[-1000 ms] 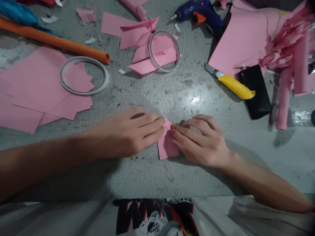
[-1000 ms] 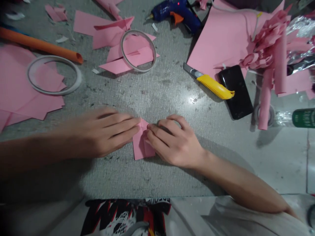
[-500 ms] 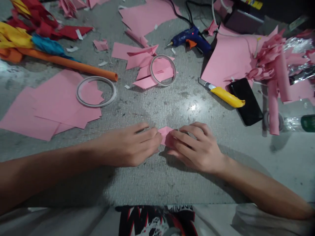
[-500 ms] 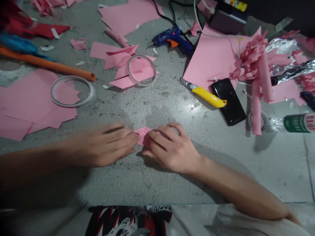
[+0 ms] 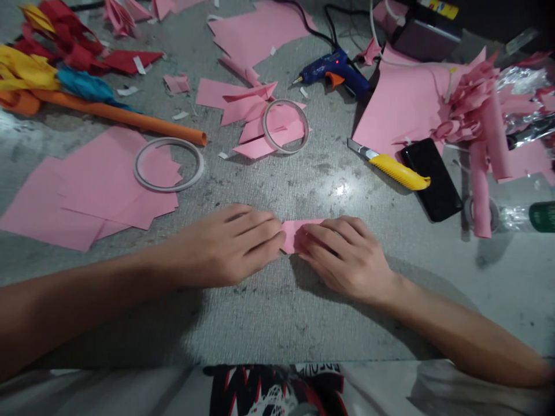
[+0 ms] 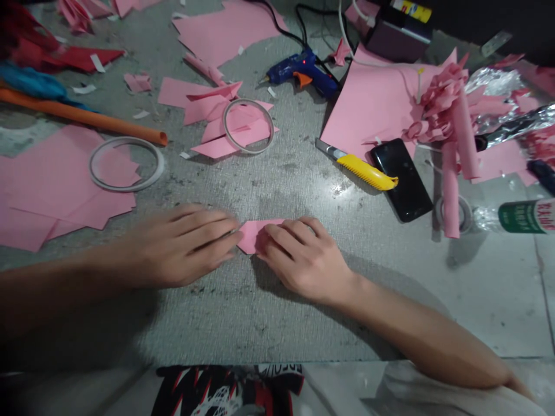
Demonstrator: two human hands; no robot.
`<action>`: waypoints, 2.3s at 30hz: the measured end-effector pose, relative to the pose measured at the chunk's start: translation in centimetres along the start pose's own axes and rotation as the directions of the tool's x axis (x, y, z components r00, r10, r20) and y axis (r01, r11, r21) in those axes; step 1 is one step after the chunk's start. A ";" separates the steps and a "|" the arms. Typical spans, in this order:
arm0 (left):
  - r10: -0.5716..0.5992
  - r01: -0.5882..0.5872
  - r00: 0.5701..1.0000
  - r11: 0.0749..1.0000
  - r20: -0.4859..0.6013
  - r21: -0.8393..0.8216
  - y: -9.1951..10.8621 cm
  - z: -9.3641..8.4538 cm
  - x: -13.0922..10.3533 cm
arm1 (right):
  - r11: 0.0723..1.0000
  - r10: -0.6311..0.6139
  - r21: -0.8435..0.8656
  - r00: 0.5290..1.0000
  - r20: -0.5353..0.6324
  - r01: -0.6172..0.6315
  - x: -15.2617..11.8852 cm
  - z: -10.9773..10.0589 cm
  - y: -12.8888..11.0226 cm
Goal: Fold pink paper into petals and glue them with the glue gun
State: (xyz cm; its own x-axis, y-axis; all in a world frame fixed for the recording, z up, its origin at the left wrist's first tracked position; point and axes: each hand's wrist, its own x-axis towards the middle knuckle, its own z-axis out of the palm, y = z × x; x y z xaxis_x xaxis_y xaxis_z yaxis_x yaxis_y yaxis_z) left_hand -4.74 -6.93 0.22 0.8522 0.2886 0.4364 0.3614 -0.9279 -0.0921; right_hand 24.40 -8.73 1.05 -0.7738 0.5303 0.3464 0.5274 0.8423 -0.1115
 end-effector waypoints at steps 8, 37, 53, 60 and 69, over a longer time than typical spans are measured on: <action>0.123 -0.122 0.992 0.985 0.005 -0.120 0.0 0.5 -0.1 | 1.000 -0.008 -0.001 1.000 0.019 0.008 -0.2 0.0 0.1; -0.260 0.263 0.962 0.965 0.089 -0.024 -0.6 0.6 -0.1 | 0.972 0.026 0.231 0.998 0.065 -0.040 -0.1 0.4 0.5; -0.281 0.293 0.950 0.953 0.138 -0.072 -0.6 0.7 0.1 | 0.969 0.030 0.242 0.996 0.089 -0.051 0.0 0.3 0.6; -0.250 0.266 0.958 0.958 0.143 -0.107 -0.5 0.8 0.0 | 0.961 0.024 0.274 0.996 0.088 -0.048 -0.1 0.4 0.6; -0.175 0.207 0.972 0.954 0.154 -0.218 -0.2 1.0 0.2 | 0.965 0.004 0.262 0.996 0.090 -0.027 0.1 0.3 0.7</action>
State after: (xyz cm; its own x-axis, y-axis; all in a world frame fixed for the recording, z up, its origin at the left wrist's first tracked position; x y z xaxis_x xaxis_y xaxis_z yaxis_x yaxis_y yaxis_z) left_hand -4.24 -6.48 -0.57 0.8237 0.4797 0.3025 0.4380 -0.8769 0.1978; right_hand 24.62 -8.08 0.70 -0.8004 0.5400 0.2604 0.4378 0.8232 -0.3615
